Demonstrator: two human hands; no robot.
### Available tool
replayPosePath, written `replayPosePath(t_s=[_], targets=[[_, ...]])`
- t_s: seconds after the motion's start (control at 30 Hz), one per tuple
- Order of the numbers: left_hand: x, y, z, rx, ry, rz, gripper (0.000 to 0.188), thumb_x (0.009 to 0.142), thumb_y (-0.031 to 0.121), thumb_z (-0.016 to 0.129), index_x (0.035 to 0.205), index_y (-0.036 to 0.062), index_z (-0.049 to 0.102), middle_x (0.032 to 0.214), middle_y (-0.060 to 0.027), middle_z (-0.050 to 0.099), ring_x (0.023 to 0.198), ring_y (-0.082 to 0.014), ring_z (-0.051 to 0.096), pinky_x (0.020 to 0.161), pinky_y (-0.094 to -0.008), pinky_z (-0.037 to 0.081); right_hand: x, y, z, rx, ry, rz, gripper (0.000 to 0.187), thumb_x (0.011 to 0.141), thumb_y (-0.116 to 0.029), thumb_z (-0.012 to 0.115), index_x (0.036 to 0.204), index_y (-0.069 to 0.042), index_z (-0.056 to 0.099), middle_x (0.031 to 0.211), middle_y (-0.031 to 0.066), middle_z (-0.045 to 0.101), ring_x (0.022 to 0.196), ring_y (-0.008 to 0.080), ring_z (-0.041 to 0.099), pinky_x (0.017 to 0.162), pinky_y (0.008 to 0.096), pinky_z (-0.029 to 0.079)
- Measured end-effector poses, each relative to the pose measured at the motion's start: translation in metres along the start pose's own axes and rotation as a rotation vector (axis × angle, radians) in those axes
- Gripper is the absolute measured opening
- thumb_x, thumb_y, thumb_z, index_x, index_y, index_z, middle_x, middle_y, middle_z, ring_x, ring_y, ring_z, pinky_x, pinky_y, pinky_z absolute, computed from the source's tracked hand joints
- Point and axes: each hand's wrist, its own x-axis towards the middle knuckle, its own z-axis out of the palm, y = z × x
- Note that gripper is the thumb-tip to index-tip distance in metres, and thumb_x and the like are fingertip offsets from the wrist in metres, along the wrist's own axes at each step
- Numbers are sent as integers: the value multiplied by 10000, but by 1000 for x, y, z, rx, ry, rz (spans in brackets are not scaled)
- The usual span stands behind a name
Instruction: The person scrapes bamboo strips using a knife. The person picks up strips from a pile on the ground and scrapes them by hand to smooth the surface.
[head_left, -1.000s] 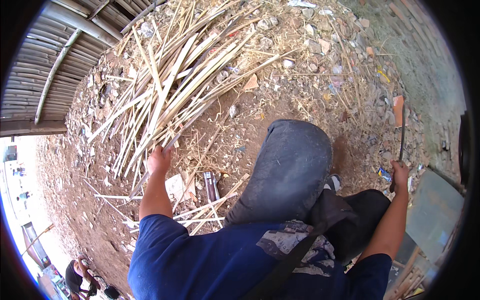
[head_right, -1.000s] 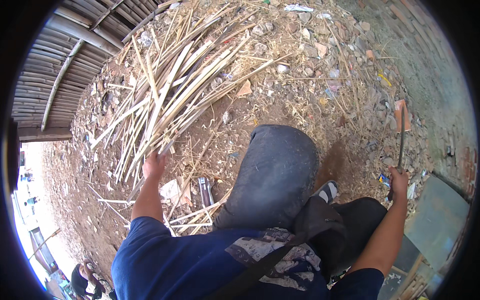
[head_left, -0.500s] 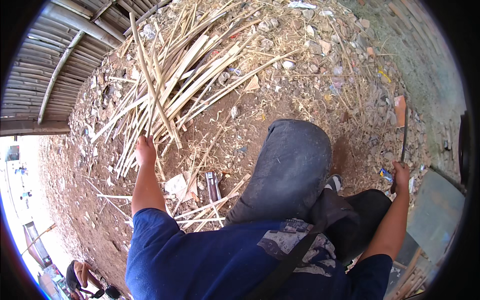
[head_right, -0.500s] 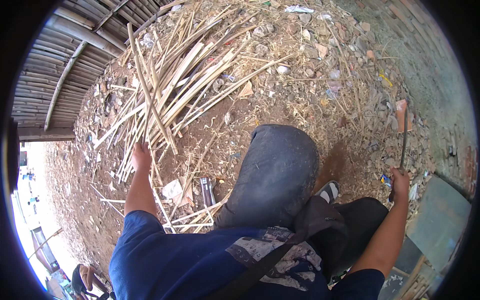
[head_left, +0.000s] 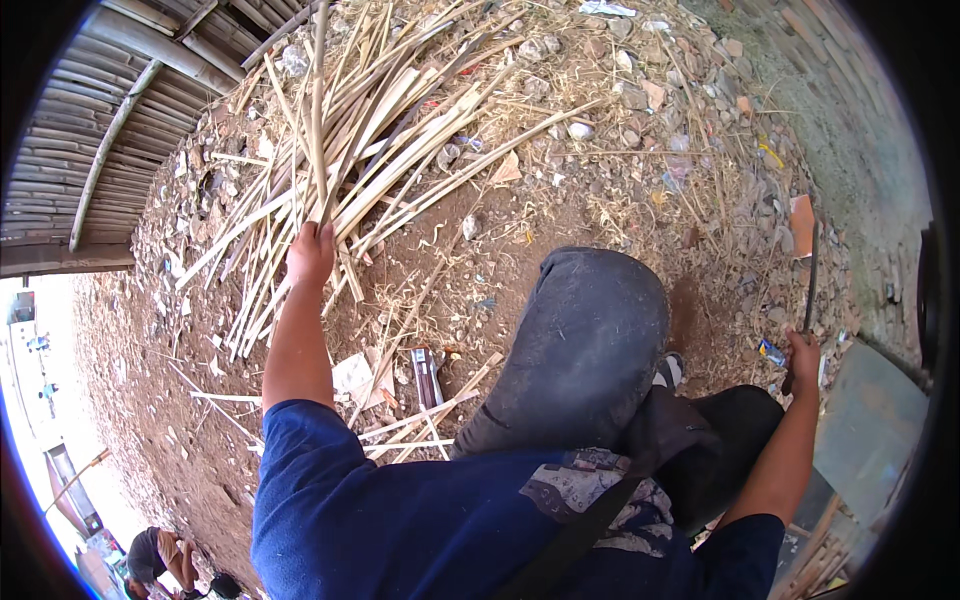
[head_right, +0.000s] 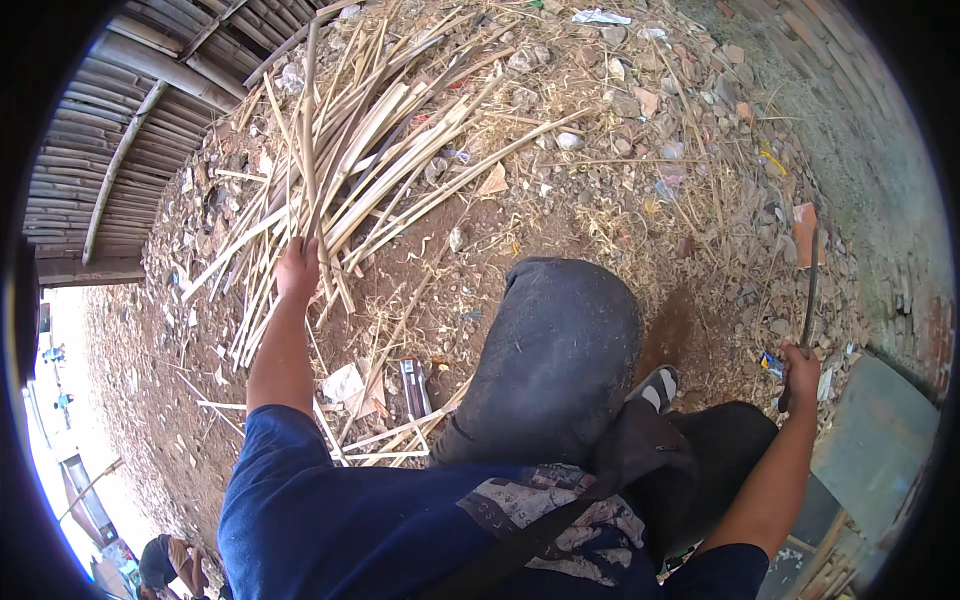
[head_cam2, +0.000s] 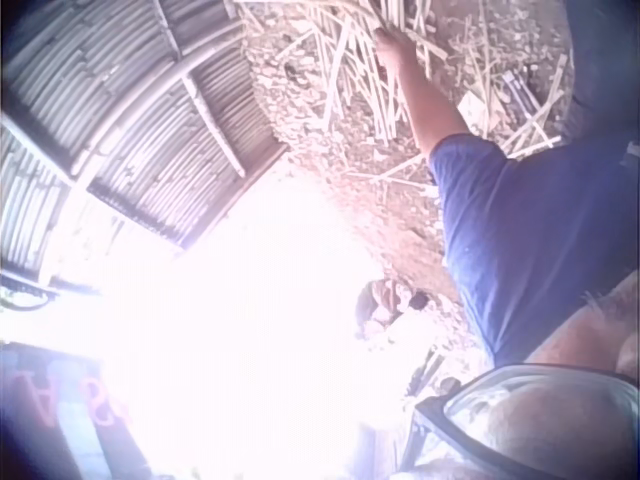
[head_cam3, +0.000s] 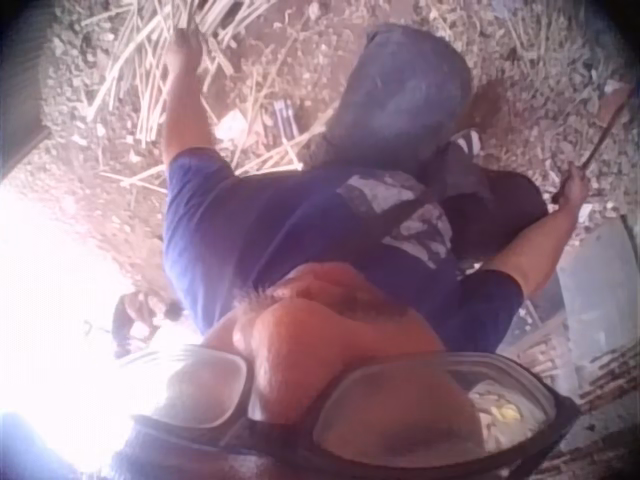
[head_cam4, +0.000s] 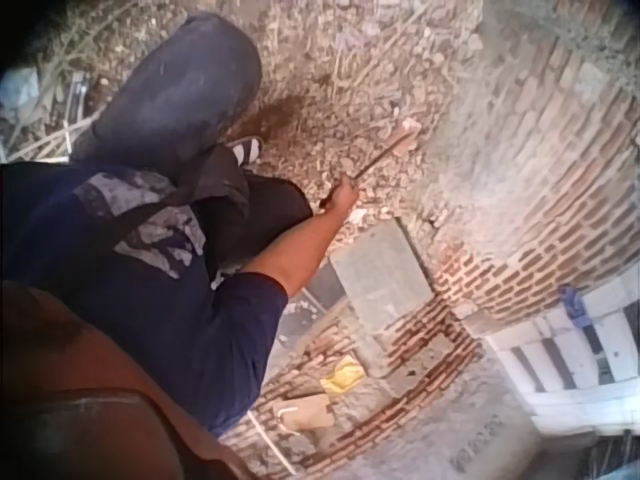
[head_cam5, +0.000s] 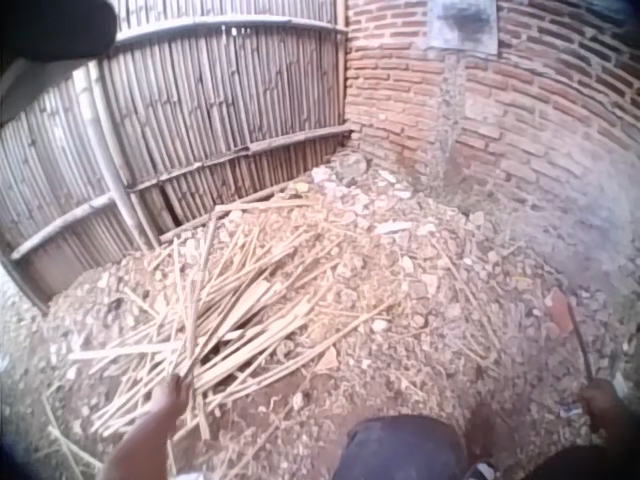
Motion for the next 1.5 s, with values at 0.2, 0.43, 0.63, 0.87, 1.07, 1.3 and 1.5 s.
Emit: replayPosePath(t_s=[0.2,0.43,0.63,0.87,1.07,1.3,1.5], targets=[[0,47,6,-87,75,203,272,960,299,620,956,27,621,913,-209,647,812,-446,621,717,-530,502,2,-2,6,39,-3,-56,244,858,-260,756,865,-82,588,591,-34,475,466,85,431,451,258,338],[-1,23,8,102,146,127,268,987,312,557,1030,61,644,1106,-173,612,973,-408,609,799,-520,497,8,1,3,-30,-19,-62,254,870,-253,743,943,-84,567,622,-43,483,494,81,440,462,260,349],[4,22,-9,129,-55,-47,513,932,451,611,1287,84,569,1285,-169,565,1162,-398,565,959,-519,470,2,3,-1,-16,4,-46,253,862,-275,759,860,-99,577,602,-44,475,476,78,426,450,260,328],[27,-33,62,258,-440,-372,904,875,569,633,1506,12,304,1506,-283,355,1381,-438,411,1125,-535,372,2,13,-5,6,-19,33,252,861,-295,751,834,-121,570,585,-37,473,462,84,433,434,257,334],[18,-13,91,399,-470,-425,906,864,403,755,1519,6,271,1492,-207,362,1330,-381,471,1023,-453,515,0,24,-13,41,-8,160,276,889,-265,714,781,-150,488,569,-32,454,431,100,416,410,273,344],[34,-20,99,590,-463,-425,683,896,273,715,1440,75,353,1475,-166,389,1329,-357,469,974,-464,556,-2,6,-4,52,-68,144,278,893,-263,712,777,-155,484,564,-40,433,421,97,398,404,283,345],[39,-25,76,513,-491,-481,532,924,254,680,1368,76,447,1359,-179,484,1248,-359,541,941,-462,576,-5,-4,10,8,-92,139,237,891,-245,710,815,-142,510,565,-52,426,423,79,382,405,266,327]])
